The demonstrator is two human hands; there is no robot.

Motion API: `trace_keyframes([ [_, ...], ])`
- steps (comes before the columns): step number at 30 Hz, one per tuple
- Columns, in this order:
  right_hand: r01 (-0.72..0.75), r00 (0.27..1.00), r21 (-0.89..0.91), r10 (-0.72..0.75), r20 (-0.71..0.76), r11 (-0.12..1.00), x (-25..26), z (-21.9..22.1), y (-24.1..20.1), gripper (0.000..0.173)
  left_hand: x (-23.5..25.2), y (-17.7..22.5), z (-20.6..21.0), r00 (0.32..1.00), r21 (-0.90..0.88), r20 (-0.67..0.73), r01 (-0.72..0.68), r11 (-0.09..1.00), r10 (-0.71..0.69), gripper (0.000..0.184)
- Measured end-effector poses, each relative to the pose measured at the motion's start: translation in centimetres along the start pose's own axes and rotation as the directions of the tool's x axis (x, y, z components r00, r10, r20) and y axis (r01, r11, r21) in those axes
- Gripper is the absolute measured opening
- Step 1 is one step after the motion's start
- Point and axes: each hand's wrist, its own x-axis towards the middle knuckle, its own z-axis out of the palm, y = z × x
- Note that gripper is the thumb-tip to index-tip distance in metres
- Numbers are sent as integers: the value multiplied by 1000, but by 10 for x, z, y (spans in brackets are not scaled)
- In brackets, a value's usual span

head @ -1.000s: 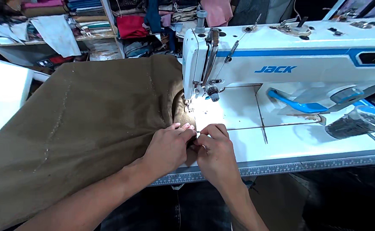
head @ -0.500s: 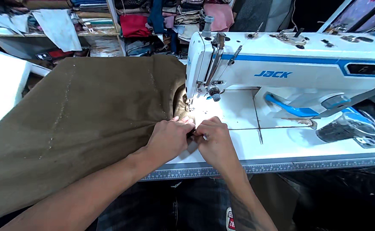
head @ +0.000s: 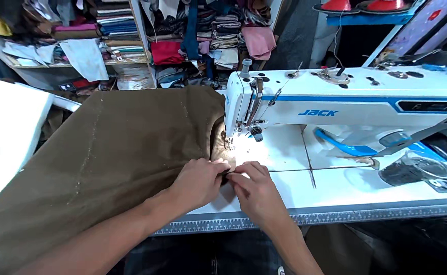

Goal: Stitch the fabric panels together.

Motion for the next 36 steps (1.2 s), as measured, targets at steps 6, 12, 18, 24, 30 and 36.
trace_keyframes([
  [6, 50, 999, -1, -50, 2, 999, -14, 5, -13, 21, -17, -49, 26, 860, 50, -296, -419, 906, 415, 30],
  [12, 4, 1000, -61, -4, 0, 998, -33, 9, -29, 28, -4, -41, 29, 892, -31, -318, -347, 937, 320, 22],
  [18, -77, 989, -9, 76, -130, 997, -39, 13, -39, 25, -9, -41, 23, 922, -161, -284, -318, 934, 264, 19],
  [24, 99, 981, -98, -80, 175, 990, 25, 0, -35, 24, -26, -34, 17, 947, -241, -290, -211, 947, 137, 26],
  [30, 328, 926, -100, -299, 230, 939, 30, -2, -11, 20, -99, -84, 13, 930, 231, -364, 43, 972, 45, 45],
  [36, 235, 970, -153, -223, 93, 960, 23, 9, -13, 22, -268, -249, -9, 792, 195, -513, 484, 853, -332, 33],
])
